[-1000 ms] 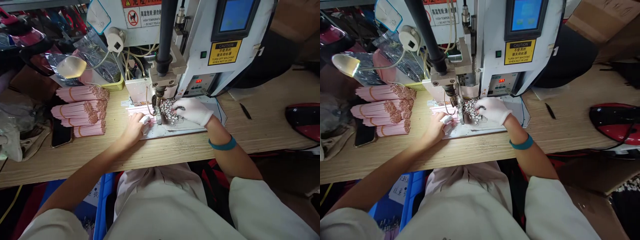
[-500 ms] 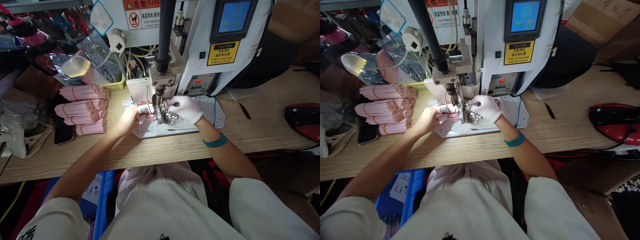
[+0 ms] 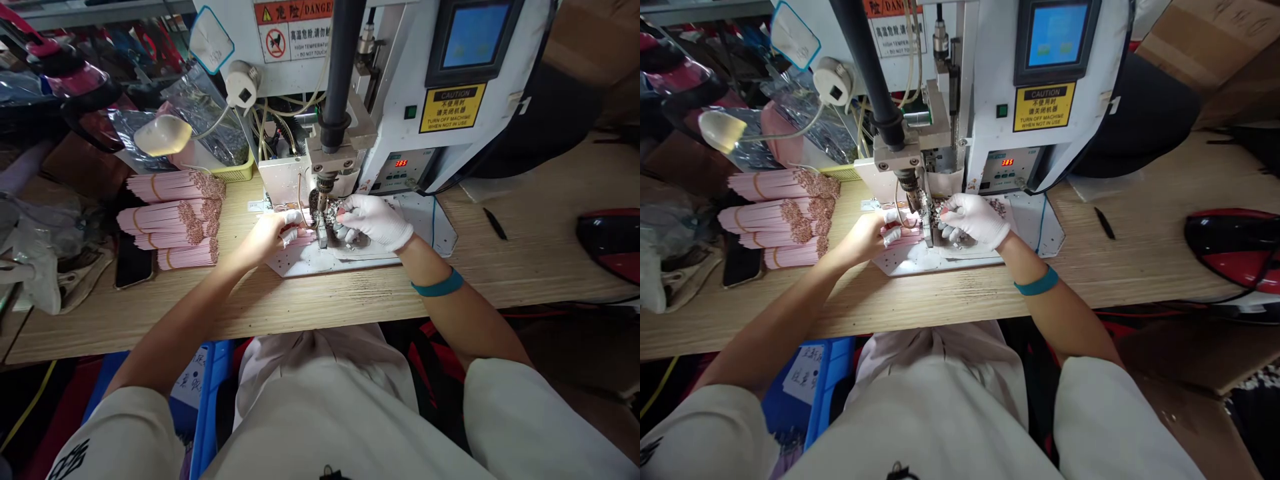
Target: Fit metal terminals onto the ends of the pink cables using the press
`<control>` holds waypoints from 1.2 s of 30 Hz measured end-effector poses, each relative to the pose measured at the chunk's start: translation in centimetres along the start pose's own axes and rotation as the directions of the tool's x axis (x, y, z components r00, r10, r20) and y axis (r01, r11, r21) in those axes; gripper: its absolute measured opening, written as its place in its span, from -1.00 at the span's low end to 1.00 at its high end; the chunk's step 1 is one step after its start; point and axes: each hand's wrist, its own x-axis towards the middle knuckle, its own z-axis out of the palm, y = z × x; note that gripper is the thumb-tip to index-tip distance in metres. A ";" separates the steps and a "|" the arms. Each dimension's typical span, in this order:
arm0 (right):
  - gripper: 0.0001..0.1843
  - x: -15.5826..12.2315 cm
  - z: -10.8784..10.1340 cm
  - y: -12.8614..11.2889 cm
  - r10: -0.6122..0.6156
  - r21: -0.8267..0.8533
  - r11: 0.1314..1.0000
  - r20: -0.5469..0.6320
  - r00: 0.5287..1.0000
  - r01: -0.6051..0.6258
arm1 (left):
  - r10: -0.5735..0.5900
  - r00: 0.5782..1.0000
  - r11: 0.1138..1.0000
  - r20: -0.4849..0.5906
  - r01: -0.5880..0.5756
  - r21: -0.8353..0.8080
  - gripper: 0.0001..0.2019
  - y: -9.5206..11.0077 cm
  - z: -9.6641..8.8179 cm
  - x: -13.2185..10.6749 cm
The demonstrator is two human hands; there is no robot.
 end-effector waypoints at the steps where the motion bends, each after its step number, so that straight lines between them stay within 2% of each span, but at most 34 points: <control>1: -0.86 0.0 0.0 0.0 -0.009 0.000 1.000 -0.009 1.000 0.009 | -0.010 1.000 1.000 0.002 0.010 -0.027 -0.73 0.0 0.0 0.0; 5: -0.91 0.2 0.1 0.2 -0.048 -0.001 0.999 -0.033 0.998 0.048 | -0.005 1.000 0.997 0.007 0.005 -0.077 -0.74 -0.3 0.1 0.2; 9: -0.91 0.2 0.2 0.1 -0.004 0.008 1.000 -0.018 1.000 0.004 | -0.027 1.000 0.998 -0.002 0.027 -0.061 -0.77 -0.7 0.0 0.2; 12: -0.88 0.1 0.3 -0.1 0.003 0.043 0.999 -0.016 1.000 -0.002 | -0.002 1.000 0.999 -0.017 0.002 -0.052 -0.77 -0.6 -0.3 0.2; 14: -0.84 0.1 0.4 -0.3 0.013 0.079 0.997 0.015 1.000 -0.014 | 0.012 0.999 0.998 -0.034 -0.014 -0.056 -0.79 -0.4 -0.6 0.3; 16: -0.82 0.1 0.7 -0.5 0.047 0.096 0.994 0.076 0.996 -0.054 | -0.023 0.999 0.995 -0.038 0.019 -0.095 -0.79 -0.2 -0.7 0.4; 19: -0.82 0.4 1.1 -0.9 0.102 0.057 0.992 0.141 0.985 -0.111 | -0.111 0.994 0.964 0.012 0.111 -0.242 -0.72 -0.1 -0.5 0.7; 23: -0.79 1.0 1.2 -0.7 0.119 0.019 0.992 0.177 0.977 -0.124 | -0.089 0.992 0.904 0.091 0.119 -0.411 -0.72 -0.4 0.1 1.0; 30: -0.76 1.0 1.5 -0.1 0.105 0.079 0.990 0.161 0.981 -0.118 | -0.121 0.985 0.899 0.120 0.160 -0.407 -0.77 -0.8 1.0 1.6; 36: -0.81 0.8 1.8 -0.3 0.092 0.097 0.989 0.159 0.983 -0.109 | -0.079 0.989 0.874 0.128 0.131 -0.468 -0.78 -0.7 1.3 2.0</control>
